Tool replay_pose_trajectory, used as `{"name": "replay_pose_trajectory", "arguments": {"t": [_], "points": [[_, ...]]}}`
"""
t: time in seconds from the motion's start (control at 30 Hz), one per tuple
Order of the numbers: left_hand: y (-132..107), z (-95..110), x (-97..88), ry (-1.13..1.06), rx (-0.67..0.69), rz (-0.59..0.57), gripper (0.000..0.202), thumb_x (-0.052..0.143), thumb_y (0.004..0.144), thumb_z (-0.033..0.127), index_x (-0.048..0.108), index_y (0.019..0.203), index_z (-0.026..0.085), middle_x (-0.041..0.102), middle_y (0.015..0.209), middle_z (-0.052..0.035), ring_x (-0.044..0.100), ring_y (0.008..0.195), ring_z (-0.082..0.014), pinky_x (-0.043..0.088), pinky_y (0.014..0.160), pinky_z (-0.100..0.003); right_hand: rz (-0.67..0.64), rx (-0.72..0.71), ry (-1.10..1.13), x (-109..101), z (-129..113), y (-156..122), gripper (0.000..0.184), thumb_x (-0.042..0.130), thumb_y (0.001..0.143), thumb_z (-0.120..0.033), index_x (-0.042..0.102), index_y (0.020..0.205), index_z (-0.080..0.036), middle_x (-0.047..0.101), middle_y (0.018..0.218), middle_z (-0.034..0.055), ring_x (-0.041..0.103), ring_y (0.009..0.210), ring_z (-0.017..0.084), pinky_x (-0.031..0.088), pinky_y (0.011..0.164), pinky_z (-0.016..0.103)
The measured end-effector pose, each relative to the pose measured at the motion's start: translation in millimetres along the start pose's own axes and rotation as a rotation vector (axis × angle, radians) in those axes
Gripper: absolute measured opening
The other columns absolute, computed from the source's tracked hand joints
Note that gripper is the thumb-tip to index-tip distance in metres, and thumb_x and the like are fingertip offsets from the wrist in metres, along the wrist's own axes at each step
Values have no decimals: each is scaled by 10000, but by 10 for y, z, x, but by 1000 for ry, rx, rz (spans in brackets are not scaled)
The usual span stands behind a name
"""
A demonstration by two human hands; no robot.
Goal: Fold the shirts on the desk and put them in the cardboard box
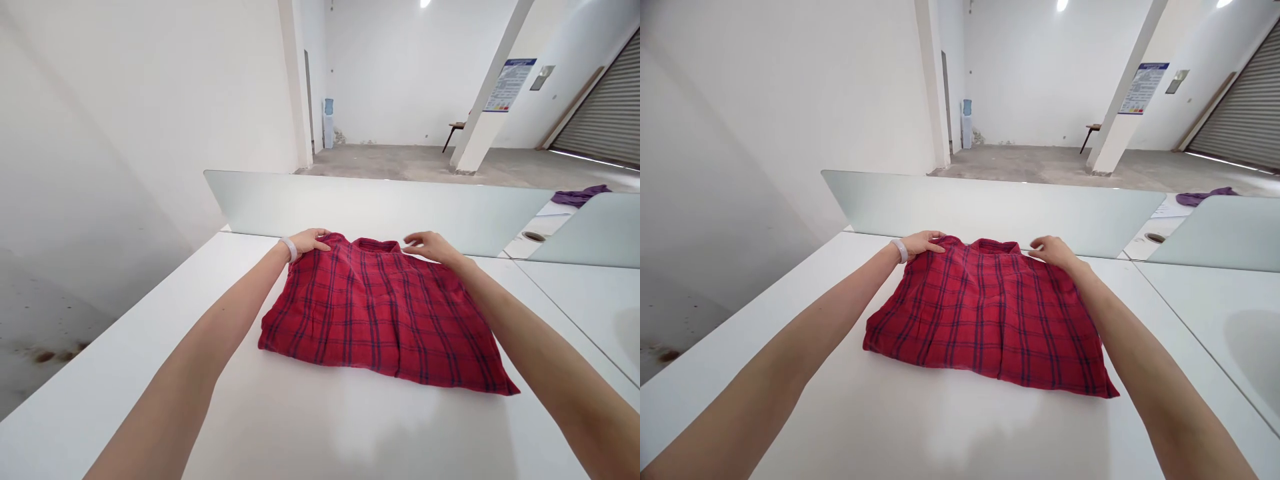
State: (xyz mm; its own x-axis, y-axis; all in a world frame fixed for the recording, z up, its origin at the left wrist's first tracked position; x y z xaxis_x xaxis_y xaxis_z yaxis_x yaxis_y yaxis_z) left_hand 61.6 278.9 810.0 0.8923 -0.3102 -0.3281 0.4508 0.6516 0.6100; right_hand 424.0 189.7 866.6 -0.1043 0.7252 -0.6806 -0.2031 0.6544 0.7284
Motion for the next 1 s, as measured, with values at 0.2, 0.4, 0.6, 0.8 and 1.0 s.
{"name": "replay_pose_trajectory", "arguments": {"t": [0.2,0.4,0.6,0.8,1.0], "points": [[-333,378,132,-26,136,-145,471,763,643,204,606,1086,173,689,1087,-68,661,931,-213,513,874,-374,-91,-452,510,227,-1316,288,751,761,653,-472,533,1309,-188,519,1366,106,485,1244,264,363,1068,418],[-418,464,120,68,208,-154,402,714,670,157,621,1061,158,687,1073,-53,648,962,-206,480,918,-374,-532,-497,650,389,-1735,560,631,797,610,-420,624,1167,-180,683,1125,40,634,996,214,485,937,354],[-451,448,71,20,197,-212,446,724,677,190,612,1107,159,675,1122,-73,646,970,-211,484,912,-381,-792,-269,737,325,-1588,414,415,820,580,-365,695,908,-142,739,847,33,678,701,167,560,668,264],[-421,481,62,53,206,-211,433,745,673,209,626,1087,165,685,1098,-65,640,986,-215,471,927,-378,-864,-248,726,236,-1500,388,455,823,571,-325,700,969,-141,738,932,49,692,755,173,566,679,246],[-292,361,-158,102,68,-127,492,793,614,281,636,1068,173,717,961,-54,662,868,-226,504,840,-369,-835,-146,584,61,-1203,506,470,812,581,-391,711,979,-164,739,920,50,696,789,200,577,753,304]]}}
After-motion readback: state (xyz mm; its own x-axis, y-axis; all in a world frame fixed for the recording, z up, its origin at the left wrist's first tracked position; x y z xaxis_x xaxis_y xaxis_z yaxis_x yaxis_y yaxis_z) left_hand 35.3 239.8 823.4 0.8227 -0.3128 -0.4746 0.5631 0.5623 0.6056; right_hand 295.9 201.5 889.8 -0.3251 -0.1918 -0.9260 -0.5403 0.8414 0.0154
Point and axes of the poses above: each hand's wrist, its own y-axis towards the middle knuckle, its own x-axis out of the palm, z = x × y, the point moved 1 cm from there along y, towards the middle knuckle
